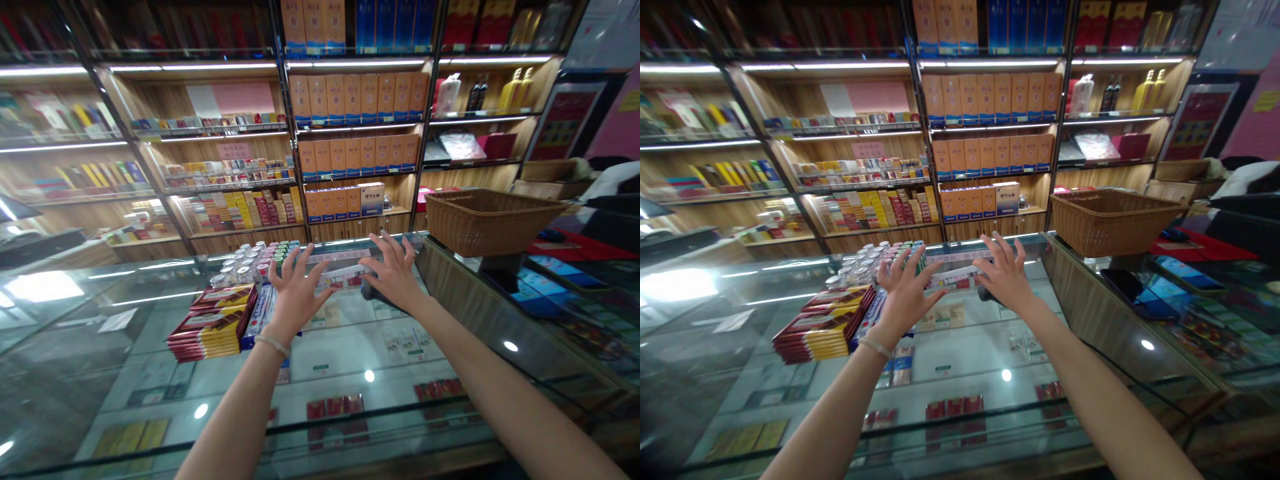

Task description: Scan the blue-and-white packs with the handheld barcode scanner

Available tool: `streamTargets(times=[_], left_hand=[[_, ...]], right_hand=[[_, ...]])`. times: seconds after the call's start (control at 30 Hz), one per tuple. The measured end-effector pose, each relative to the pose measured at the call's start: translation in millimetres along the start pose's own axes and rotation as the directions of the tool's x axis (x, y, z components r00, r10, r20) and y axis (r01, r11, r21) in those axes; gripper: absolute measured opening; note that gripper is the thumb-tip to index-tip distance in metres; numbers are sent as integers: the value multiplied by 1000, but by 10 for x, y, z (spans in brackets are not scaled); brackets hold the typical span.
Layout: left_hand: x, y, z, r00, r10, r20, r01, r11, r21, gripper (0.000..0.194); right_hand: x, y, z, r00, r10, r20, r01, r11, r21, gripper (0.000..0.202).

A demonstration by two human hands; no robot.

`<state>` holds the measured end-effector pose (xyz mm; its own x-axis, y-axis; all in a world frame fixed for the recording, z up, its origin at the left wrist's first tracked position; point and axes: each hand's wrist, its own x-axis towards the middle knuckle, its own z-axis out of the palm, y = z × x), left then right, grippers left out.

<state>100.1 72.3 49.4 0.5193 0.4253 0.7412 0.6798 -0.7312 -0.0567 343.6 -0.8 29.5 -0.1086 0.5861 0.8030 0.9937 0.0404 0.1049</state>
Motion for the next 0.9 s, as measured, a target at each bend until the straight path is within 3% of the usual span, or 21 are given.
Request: streamTargets(times=[0.23,0.47,0.53,0.67,0.77,0.9], left_hand=[[-29,26,89,993,88,-78,-83,994,64,27],[-40,12,124,996,43,-83,-41,999,33,17],[-39,6,126,996,10,-91,-8,1000,26,16],[-36,-9,126,995,-58,-86,59,998,16,16],[-35,-17,126,992,-91,-83,93,995,30,15],[-42,-24,134,991,-107,-76,109,994,23,15]], right_hand=[[-8,-19,25,1000,-7,16,7,1000,20,25],[37,-16,39,996,4,91,-5,1000,7,29],[106,-5,9,991,9,135,-10,1000,5,39],[137,39,-37,968,118,220,-118,993,-14,83],[-32,79,-12,921,222,321,-211,975,-69,107],[-354,91,78,838,295,459,-271,955,-120,116]])
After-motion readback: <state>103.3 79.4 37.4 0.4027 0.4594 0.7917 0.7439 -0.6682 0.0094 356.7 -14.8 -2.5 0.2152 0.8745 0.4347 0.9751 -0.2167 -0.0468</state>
